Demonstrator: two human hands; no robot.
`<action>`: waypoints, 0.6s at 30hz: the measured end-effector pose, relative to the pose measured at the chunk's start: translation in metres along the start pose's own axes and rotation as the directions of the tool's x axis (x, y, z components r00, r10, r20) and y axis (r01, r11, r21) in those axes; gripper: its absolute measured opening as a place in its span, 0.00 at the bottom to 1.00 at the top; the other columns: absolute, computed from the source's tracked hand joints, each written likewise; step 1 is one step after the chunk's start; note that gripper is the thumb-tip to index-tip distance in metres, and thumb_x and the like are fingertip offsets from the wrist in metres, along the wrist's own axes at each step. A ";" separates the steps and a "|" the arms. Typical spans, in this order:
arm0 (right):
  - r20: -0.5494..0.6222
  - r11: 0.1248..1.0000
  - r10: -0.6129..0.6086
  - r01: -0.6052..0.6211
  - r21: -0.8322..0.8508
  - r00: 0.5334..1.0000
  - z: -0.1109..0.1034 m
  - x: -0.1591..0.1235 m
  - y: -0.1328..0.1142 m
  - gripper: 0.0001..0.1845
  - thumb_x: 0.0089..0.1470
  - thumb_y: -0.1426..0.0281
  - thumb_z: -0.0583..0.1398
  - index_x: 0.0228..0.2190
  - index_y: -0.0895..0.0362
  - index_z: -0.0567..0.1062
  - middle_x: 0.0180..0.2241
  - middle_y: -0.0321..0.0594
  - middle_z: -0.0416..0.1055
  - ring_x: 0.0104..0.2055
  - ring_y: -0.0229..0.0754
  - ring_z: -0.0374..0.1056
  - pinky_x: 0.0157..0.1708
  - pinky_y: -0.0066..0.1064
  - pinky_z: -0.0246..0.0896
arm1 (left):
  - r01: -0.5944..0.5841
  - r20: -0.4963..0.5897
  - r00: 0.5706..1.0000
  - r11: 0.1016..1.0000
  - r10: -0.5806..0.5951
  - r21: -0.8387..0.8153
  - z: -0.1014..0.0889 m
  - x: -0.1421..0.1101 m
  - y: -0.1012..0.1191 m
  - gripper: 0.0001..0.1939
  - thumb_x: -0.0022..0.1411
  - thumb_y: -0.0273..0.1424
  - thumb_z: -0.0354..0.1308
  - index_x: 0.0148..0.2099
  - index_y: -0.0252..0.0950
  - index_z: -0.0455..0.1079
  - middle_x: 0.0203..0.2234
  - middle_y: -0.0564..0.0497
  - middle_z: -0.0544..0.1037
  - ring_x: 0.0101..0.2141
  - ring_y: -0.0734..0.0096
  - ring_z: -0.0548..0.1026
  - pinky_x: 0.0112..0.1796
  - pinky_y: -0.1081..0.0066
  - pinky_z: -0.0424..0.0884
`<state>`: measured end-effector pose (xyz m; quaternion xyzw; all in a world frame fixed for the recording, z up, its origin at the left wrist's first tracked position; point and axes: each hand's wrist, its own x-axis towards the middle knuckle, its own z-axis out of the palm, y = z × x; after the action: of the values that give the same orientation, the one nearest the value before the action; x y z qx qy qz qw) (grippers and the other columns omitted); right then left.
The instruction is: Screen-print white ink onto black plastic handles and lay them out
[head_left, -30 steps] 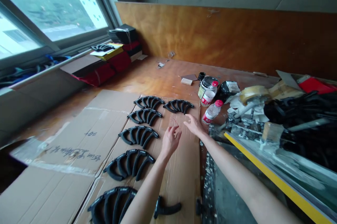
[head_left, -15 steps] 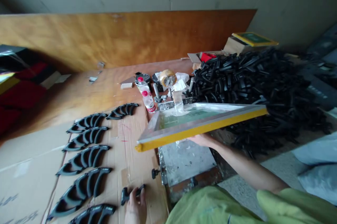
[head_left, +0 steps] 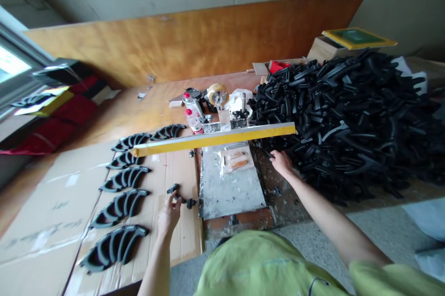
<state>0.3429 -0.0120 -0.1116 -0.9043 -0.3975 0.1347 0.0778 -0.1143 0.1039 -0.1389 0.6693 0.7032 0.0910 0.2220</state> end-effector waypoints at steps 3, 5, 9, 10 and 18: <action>-0.068 0.978 -0.179 0.185 0.096 0.981 -0.015 -0.006 -0.013 0.17 0.57 0.69 0.57 0.48 0.51 0.75 0.43 0.44 0.73 0.48 0.47 0.64 0.48 0.35 0.55 | 0.093 0.045 0.995 0.970 -0.084 -0.225 -0.003 -0.019 0.001 0.21 0.60 0.43 0.52 0.53 0.41 0.67 0.26 0.53 0.75 0.23 0.70 0.74 0.24 0.73 0.67; -0.097 0.897 -0.414 0.424 0.124 0.905 -0.020 -0.009 -0.036 0.16 0.58 0.70 0.57 0.48 0.51 0.75 0.45 0.42 0.73 0.50 0.46 0.62 0.51 0.36 0.52 | 0.096 0.063 0.995 0.925 -0.079 -0.368 -0.002 -0.027 0.011 0.25 0.59 0.47 0.52 0.54 0.40 0.67 0.28 0.52 0.75 0.25 0.69 0.74 0.25 0.72 0.69; -0.058 0.721 -0.685 0.688 0.084 0.726 -0.010 -0.009 -0.094 0.16 0.60 0.72 0.54 0.46 0.53 0.77 0.46 0.41 0.72 0.49 0.46 0.60 0.50 0.36 0.50 | -0.009 0.010 1.000 0.832 0.018 -0.554 -0.003 -0.030 0.048 0.31 0.56 0.51 0.53 0.55 0.36 0.68 0.28 0.52 0.73 0.26 0.70 0.73 0.26 0.71 0.72; -0.030 0.699 -0.712 0.711 0.075 0.702 -0.006 -0.008 -0.104 0.16 0.61 0.72 0.53 0.46 0.53 0.77 0.45 0.41 0.73 0.49 0.45 0.60 0.50 0.36 0.51 | -0.037 -0.008 0.999 0.814 0.040 -0.580 -0.006 -0.029 0.057 0.31 0.56 0.52 0.53 0.54 0.36 0.68 0.29 0.52 0.73 0.26 0.71 0.73 0.26 0.72 0.72; 0.012 0.651 -0.759 0.758 0.036 0.651 0.012 -0.012 -0.111 0.21 0.63 0.72 0.48 0.54 0.52 0.71 0.47 0.43 0.70 0.52 0.46 0.58 0.52 0.35 0.51 | -0.236 -0.153 0.970 0.607 0.186 -0.759 -0.078 -0.018 0.143 0.29 0.58 0.48 0.57 0.55 0.36 0.67 0.28 0.53 0.73 0.24 0.78 0.70 0.25 0.77 0.70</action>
<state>0.2544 0.0540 -0.0932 -0.6528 -0.7378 0.1073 0.1343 -0.0196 0.1121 -0.0057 0.5851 0.5188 0.4277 0.4534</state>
